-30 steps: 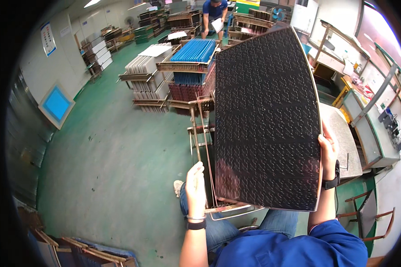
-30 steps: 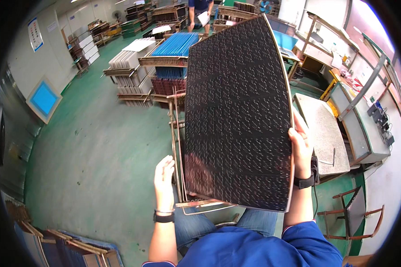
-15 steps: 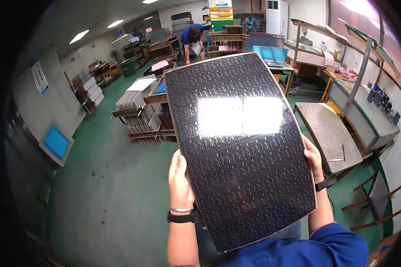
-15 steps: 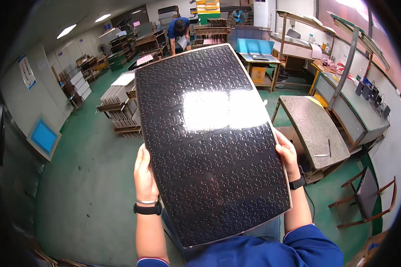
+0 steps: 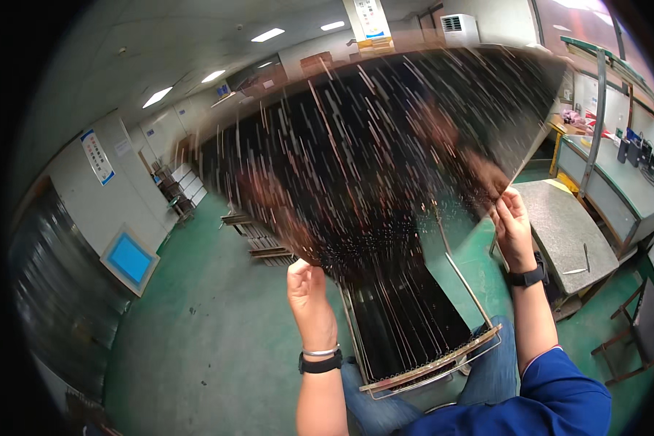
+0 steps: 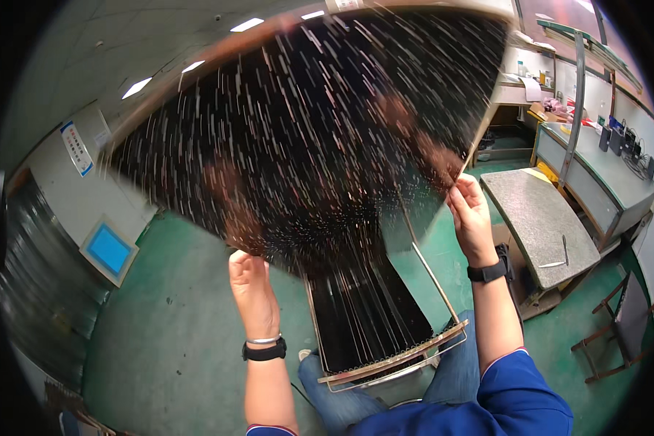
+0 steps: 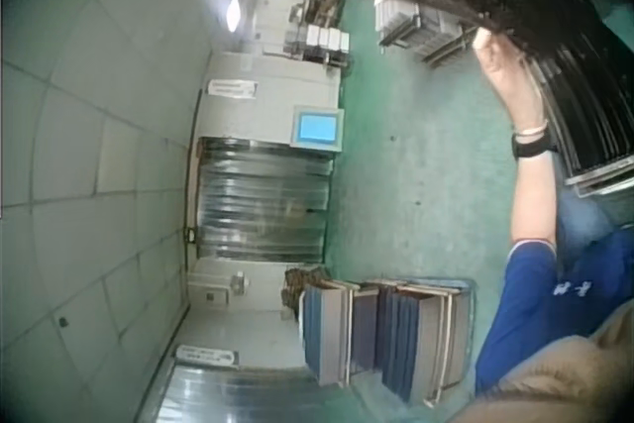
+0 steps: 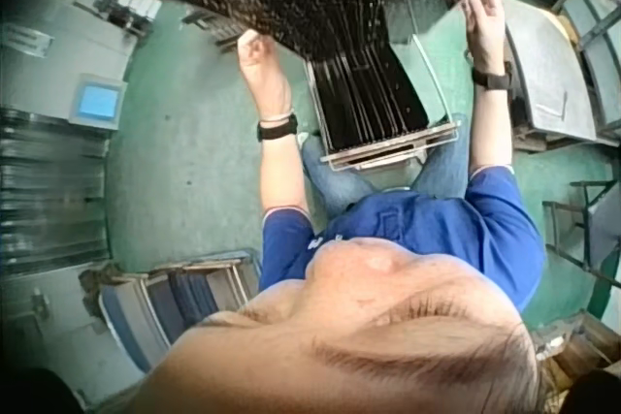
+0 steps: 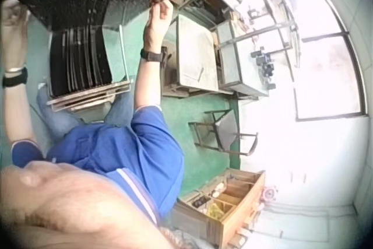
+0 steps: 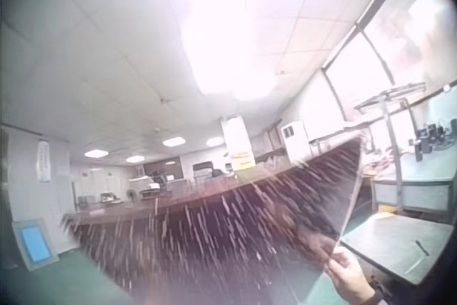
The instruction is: The recorder takes LED panel sheets from a rack and inspects them for defects by holding them up to the light.
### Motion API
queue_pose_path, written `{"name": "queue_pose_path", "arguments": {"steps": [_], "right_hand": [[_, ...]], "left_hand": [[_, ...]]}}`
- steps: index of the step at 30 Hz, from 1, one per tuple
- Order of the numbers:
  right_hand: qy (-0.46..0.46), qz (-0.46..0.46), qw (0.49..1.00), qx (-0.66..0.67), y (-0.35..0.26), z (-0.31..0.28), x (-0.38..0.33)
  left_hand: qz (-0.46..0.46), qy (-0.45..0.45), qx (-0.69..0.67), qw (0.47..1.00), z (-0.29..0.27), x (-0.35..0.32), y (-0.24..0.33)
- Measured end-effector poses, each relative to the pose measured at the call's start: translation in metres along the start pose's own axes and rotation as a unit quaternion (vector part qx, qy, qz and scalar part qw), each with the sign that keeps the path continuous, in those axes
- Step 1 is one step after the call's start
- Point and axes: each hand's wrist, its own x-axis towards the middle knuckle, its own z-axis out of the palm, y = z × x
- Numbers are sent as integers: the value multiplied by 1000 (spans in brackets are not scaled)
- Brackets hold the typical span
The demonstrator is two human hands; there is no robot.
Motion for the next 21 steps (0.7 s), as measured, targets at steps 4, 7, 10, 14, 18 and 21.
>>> {"name": "queue_pose_path", "arguments": {"steps": [4, 7, 10, 14, 18, 21], "right_hand": [[-50, 140, 984, 101, 62, -81, 52], [2, 94, 995, 20, 70, -35, -11], [67, 153, 971, 169, 76, -20, -28], [109, 150, 948, 260, 94, -49, -36], [86, 207, 909, 352, 83, -46, -37], [94, 189, 901, 378, 73, -26, -42]], "left_hand": [[-69, -16, -50, 996, -6, 9, -26], [-121, 30, 5, 992, -13, -12, -25], [-162, 58, -125, 977, -6, -23, -25], [-186, 48, -137, 972, 4, -34, -22], [-164, 62, -101, 979, 2, -49, -27], [-156, 77, -100, 980, 1, -54, -31]]}}
